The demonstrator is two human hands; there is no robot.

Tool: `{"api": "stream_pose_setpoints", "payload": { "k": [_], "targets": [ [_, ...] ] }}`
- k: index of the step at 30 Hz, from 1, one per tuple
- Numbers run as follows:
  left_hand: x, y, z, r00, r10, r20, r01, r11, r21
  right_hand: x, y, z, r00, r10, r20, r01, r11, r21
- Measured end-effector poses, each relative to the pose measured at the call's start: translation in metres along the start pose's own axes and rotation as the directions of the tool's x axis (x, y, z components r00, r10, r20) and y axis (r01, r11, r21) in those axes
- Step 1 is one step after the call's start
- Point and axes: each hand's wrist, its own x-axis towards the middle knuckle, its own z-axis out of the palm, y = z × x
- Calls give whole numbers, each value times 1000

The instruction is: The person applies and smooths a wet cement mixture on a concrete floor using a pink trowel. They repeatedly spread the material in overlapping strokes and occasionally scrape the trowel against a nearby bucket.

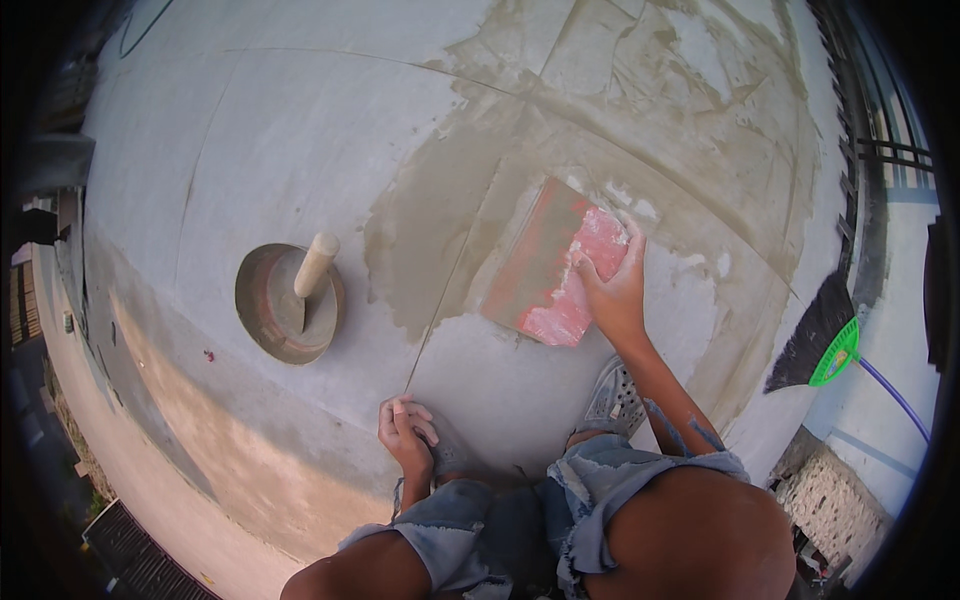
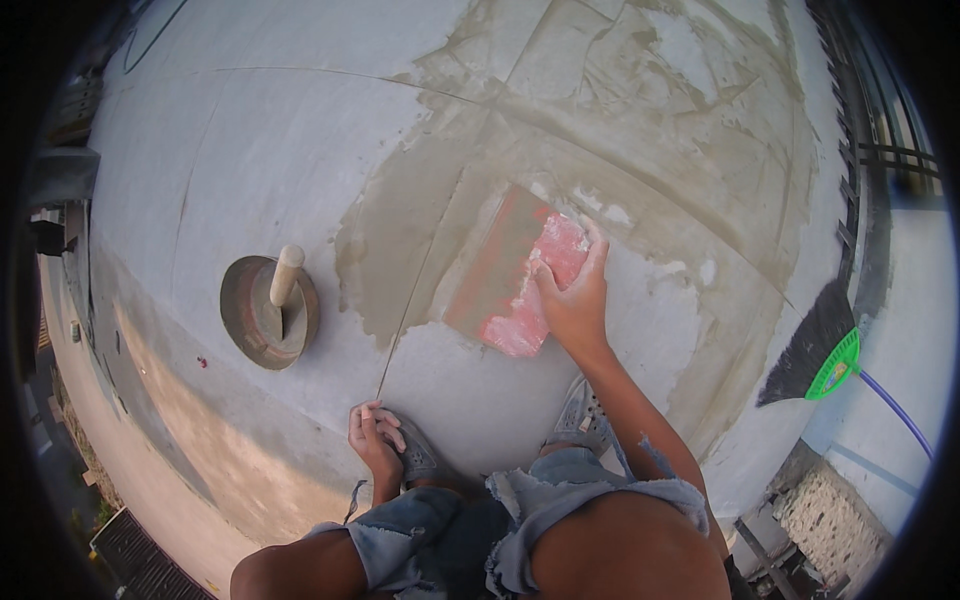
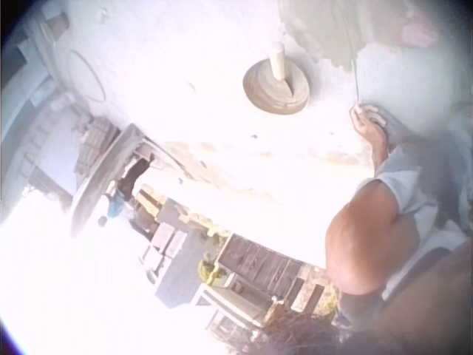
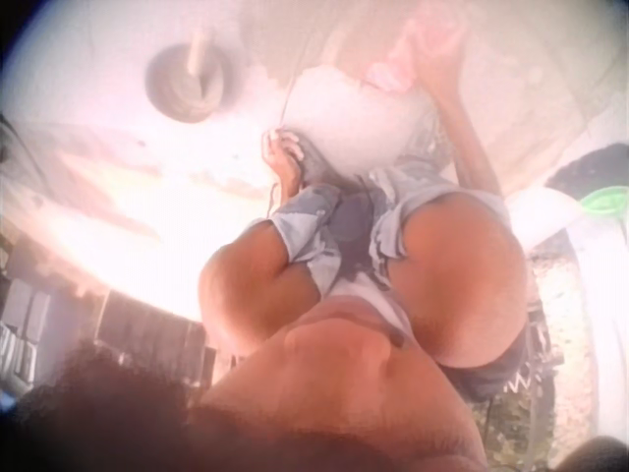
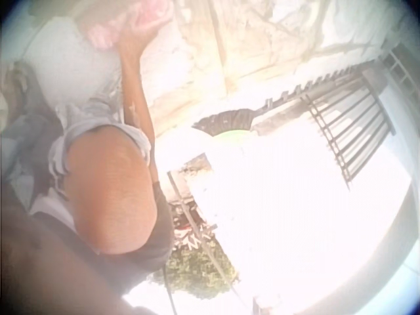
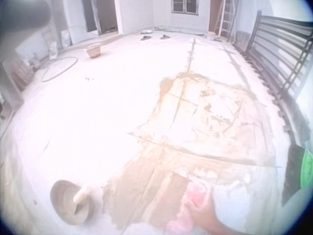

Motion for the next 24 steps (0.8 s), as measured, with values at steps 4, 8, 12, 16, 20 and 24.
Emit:
{"api": "stream_pose_setpoints", "payload": {
  "k": [4, 8, 12, 16, 20, 24],
  "targets": [
    [0, 3, 0, 1000, -18, -22, 18, 1000, 7, 12, -13, 21, 997, 60, 54, -62, 997, 45],
    [2, 2, 4, 998, -36, -48, 37, 999, 1, 22, -13, 32, 997, -62, 49, 61, 998, 11],
    [1, 2, 2, 998, -23, -52, 23, 1000, 14, 12, -22, 17, 999, 13, 53, -18, 996, 88],
    [0, 4, 4, 998, -33, -54, 34, 999, 25, -1, -6, -5, 999, 33, 16, -33, 999, -6],
    [1, 3, 7, 999, -21, -45, 23, 999, 41, -15, 20, -15, 1000, 15, -25, -17, 996, -83],
    [2, 3, 6, 998, -20, -55, 24, 998, 65, -17, 12, -5, 998, 67, 13, -67, 997, 32]
  ]
}}
